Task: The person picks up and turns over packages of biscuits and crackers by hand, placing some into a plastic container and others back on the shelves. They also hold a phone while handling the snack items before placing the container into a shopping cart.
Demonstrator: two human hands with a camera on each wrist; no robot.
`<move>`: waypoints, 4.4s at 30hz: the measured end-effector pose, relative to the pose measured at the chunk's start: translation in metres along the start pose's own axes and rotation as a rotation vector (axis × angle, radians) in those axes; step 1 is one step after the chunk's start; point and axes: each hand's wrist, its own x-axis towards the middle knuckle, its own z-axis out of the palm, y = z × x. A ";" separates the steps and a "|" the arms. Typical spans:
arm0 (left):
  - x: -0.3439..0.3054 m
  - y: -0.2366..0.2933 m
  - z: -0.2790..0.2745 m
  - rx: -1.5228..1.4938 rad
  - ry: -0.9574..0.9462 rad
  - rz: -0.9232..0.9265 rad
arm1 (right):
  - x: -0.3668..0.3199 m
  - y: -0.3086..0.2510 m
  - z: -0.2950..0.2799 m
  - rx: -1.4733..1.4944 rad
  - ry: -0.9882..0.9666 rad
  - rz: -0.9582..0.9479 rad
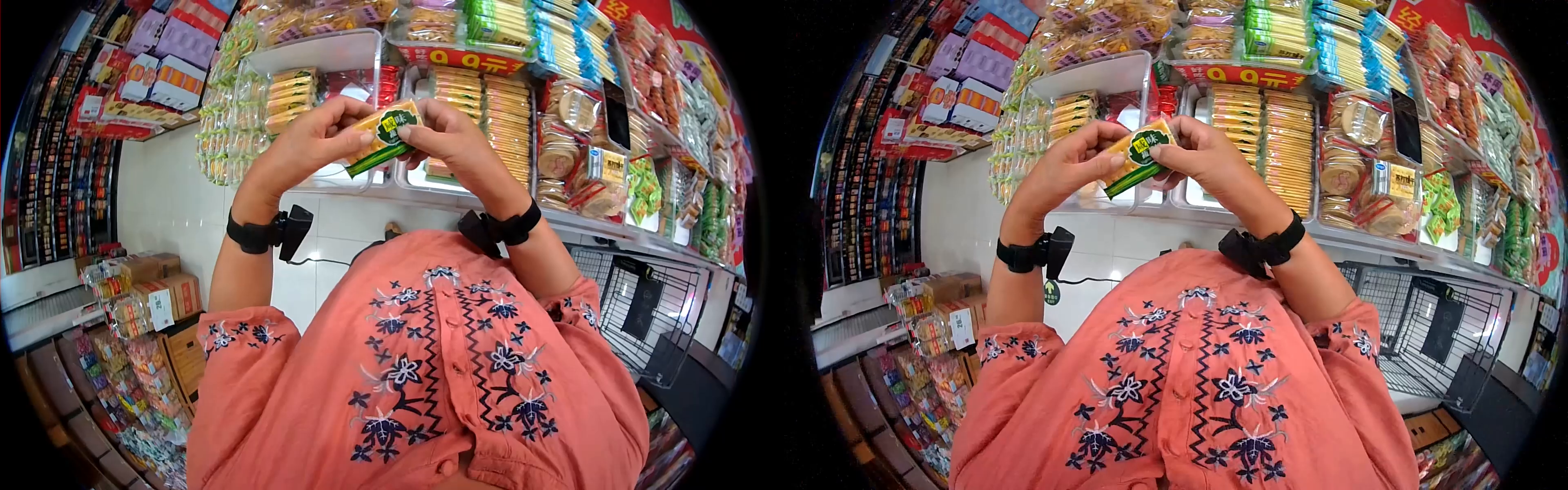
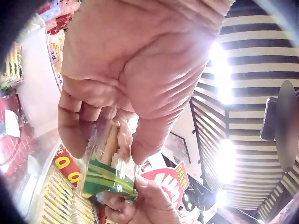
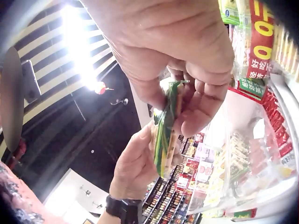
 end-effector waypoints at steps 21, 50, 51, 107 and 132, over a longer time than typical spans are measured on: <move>0.022 0.011 0.079 0.269 0.324 0.207 | -0.033 -0.001 -0.075 0.035 0.035 -0.149; 0.027 0.018 0.128 0.482 0.470 0.371 | -0.064 -0.001 -0.107 0.027 -0.021 -0.200; 0.026 0.017 0.128 0.499 0.467 0.367 | -0.065 -0.001 -0.107 0.029 -0.018 -0.194; 0.037 -0.026 0.163 0.419 0.477 0.259 | -0.093 0.016 -0.131 0.007 0.129 0.072; 0.066 -0.078 0.156 0.088 0.258 0.008 | -0.083 0.050 -0.148 -0.010 0.137 0.328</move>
